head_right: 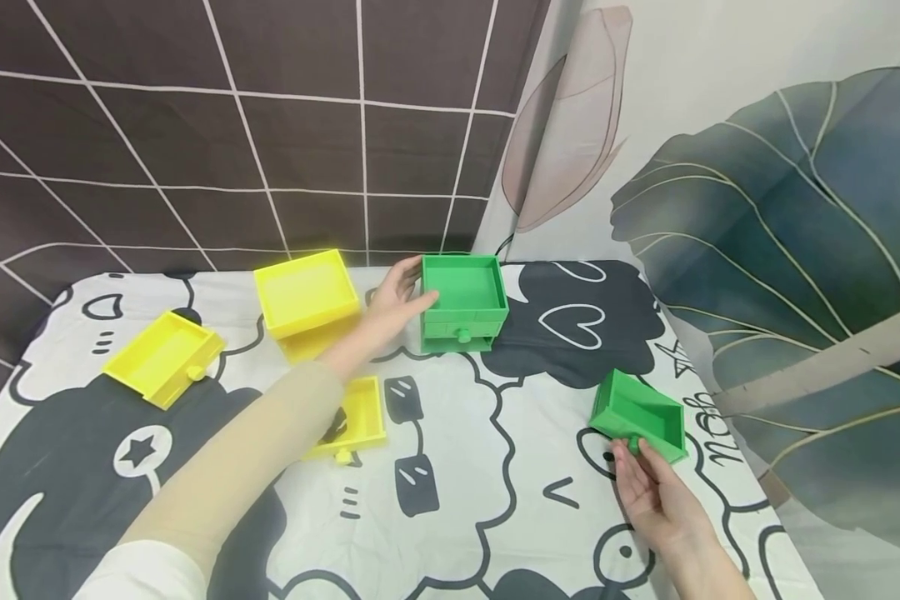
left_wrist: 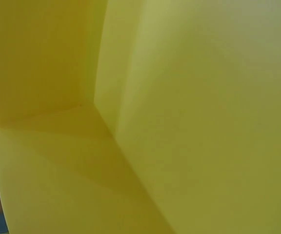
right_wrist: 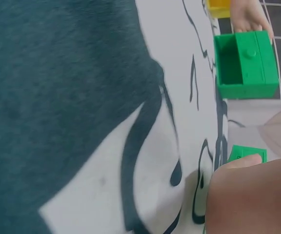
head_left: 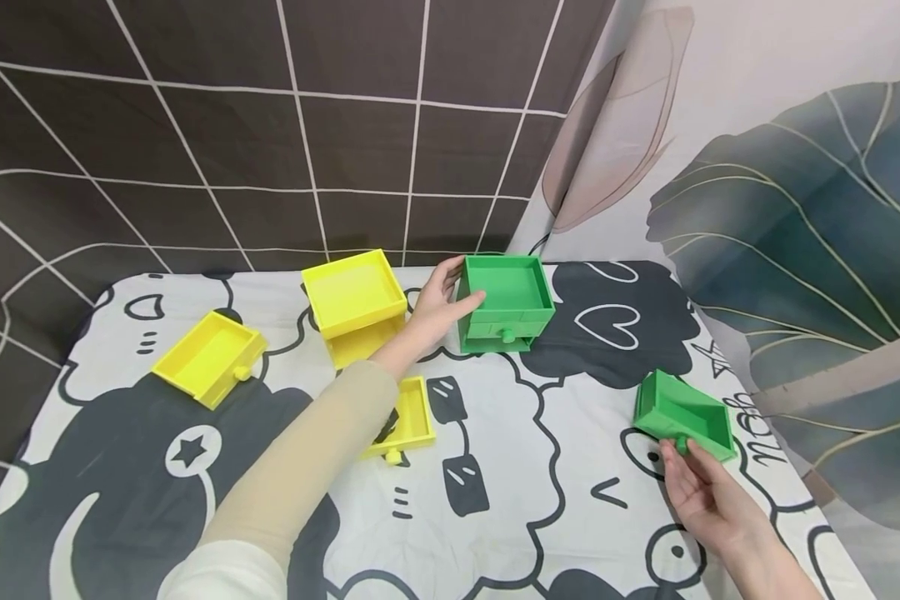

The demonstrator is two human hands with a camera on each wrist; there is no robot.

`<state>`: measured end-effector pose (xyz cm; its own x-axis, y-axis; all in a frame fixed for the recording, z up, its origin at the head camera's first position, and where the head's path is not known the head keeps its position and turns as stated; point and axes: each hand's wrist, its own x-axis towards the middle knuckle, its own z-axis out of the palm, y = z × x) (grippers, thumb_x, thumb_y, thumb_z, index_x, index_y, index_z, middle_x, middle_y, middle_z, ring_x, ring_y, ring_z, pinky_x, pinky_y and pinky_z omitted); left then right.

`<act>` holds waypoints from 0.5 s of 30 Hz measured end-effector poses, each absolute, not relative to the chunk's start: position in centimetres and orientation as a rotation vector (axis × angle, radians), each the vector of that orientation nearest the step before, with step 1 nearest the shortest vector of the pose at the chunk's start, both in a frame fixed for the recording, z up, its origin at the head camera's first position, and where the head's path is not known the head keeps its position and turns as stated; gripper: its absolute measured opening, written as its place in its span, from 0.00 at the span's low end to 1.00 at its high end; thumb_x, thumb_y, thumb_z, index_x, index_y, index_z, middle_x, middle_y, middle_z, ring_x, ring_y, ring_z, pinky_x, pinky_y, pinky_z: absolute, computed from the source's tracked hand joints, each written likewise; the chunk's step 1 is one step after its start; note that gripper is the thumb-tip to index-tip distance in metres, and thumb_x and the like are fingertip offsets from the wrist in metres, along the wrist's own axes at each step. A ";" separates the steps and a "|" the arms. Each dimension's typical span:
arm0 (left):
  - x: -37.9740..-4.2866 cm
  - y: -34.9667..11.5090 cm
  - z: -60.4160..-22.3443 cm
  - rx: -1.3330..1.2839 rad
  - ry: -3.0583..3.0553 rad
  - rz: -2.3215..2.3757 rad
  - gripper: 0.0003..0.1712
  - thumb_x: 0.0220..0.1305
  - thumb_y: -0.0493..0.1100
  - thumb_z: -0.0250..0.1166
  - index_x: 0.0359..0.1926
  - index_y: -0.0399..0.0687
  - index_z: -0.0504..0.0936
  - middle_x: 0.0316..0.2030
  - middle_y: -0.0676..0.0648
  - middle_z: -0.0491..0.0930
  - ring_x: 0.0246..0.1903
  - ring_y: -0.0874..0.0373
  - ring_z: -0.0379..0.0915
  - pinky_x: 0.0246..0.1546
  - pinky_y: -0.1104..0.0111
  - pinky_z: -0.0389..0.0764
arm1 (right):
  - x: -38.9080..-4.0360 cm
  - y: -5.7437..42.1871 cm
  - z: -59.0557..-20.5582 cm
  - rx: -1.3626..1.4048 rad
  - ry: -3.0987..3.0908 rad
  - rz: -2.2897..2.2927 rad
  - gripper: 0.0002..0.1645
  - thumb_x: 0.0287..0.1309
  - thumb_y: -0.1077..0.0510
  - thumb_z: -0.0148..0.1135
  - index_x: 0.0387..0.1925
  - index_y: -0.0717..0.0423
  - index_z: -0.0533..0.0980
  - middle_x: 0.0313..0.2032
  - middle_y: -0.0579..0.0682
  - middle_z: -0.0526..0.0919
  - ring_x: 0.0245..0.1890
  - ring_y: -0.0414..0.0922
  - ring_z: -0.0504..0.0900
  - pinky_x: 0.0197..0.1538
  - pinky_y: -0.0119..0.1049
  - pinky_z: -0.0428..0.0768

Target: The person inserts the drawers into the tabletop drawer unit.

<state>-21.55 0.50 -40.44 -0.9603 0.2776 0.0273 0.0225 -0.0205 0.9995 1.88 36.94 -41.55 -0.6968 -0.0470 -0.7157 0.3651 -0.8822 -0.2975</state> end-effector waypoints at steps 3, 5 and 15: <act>-21.6 0.6 -40.5 0.326 2.060 2.106 0.42 0.71 0.34 0.68 0.81 0.42 0.59 0.81 0.42 0.61 0.82 0.48 0.56 0.87 0.65 0.54 | 1.5 36.6 -41.3 1.067 0.635 -2.618 0.19 0.80 0.51 0.55 0.38 0.56 0.86 0.40 0.52 0.93 0.43 0.41 0.93 0.55 0.26 0.89; -21.7 0.6 -40.6 0.328 2.063 2.105 0.42 0.71 0.34 0.68 0.81 0.42 0.59 0.81 0.42 0.61 0.82 0.48 0.56 0.87 0.65 0.55 | 1.3 36.3 -41.1 1.029 0.654 -2.614 0.19 0.81 0.51 0.54 0.38 0.56 0.86 0.40 0.52 0.93 0.43 0.40 0.93 0.54 0.26 0.89; -21.8 0.6 -40.8 0.331 2.069 2.097 0.43 0.72 0.35 0.68 0.81 0.42 0.59 0.81 0.42 0.61 0.82 0.48 0.56 0.87 0.64 0.55 | 0.0 34.1 -40.6 0.872 0.763 -2.577 0.19 0.82 0.53 0.52 0.39 0.57 0.85 0.41 0.53 0.93 0.43 0.40 0.93 0.53 0.27 0.90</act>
<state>-21.77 0.57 -40.83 -0.9596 0.2793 0.0340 0.0303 -0.0178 0.9994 0.02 34.13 -40.64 -0.7647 -0.1213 -0.6329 0.4463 -0.8081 -0.3844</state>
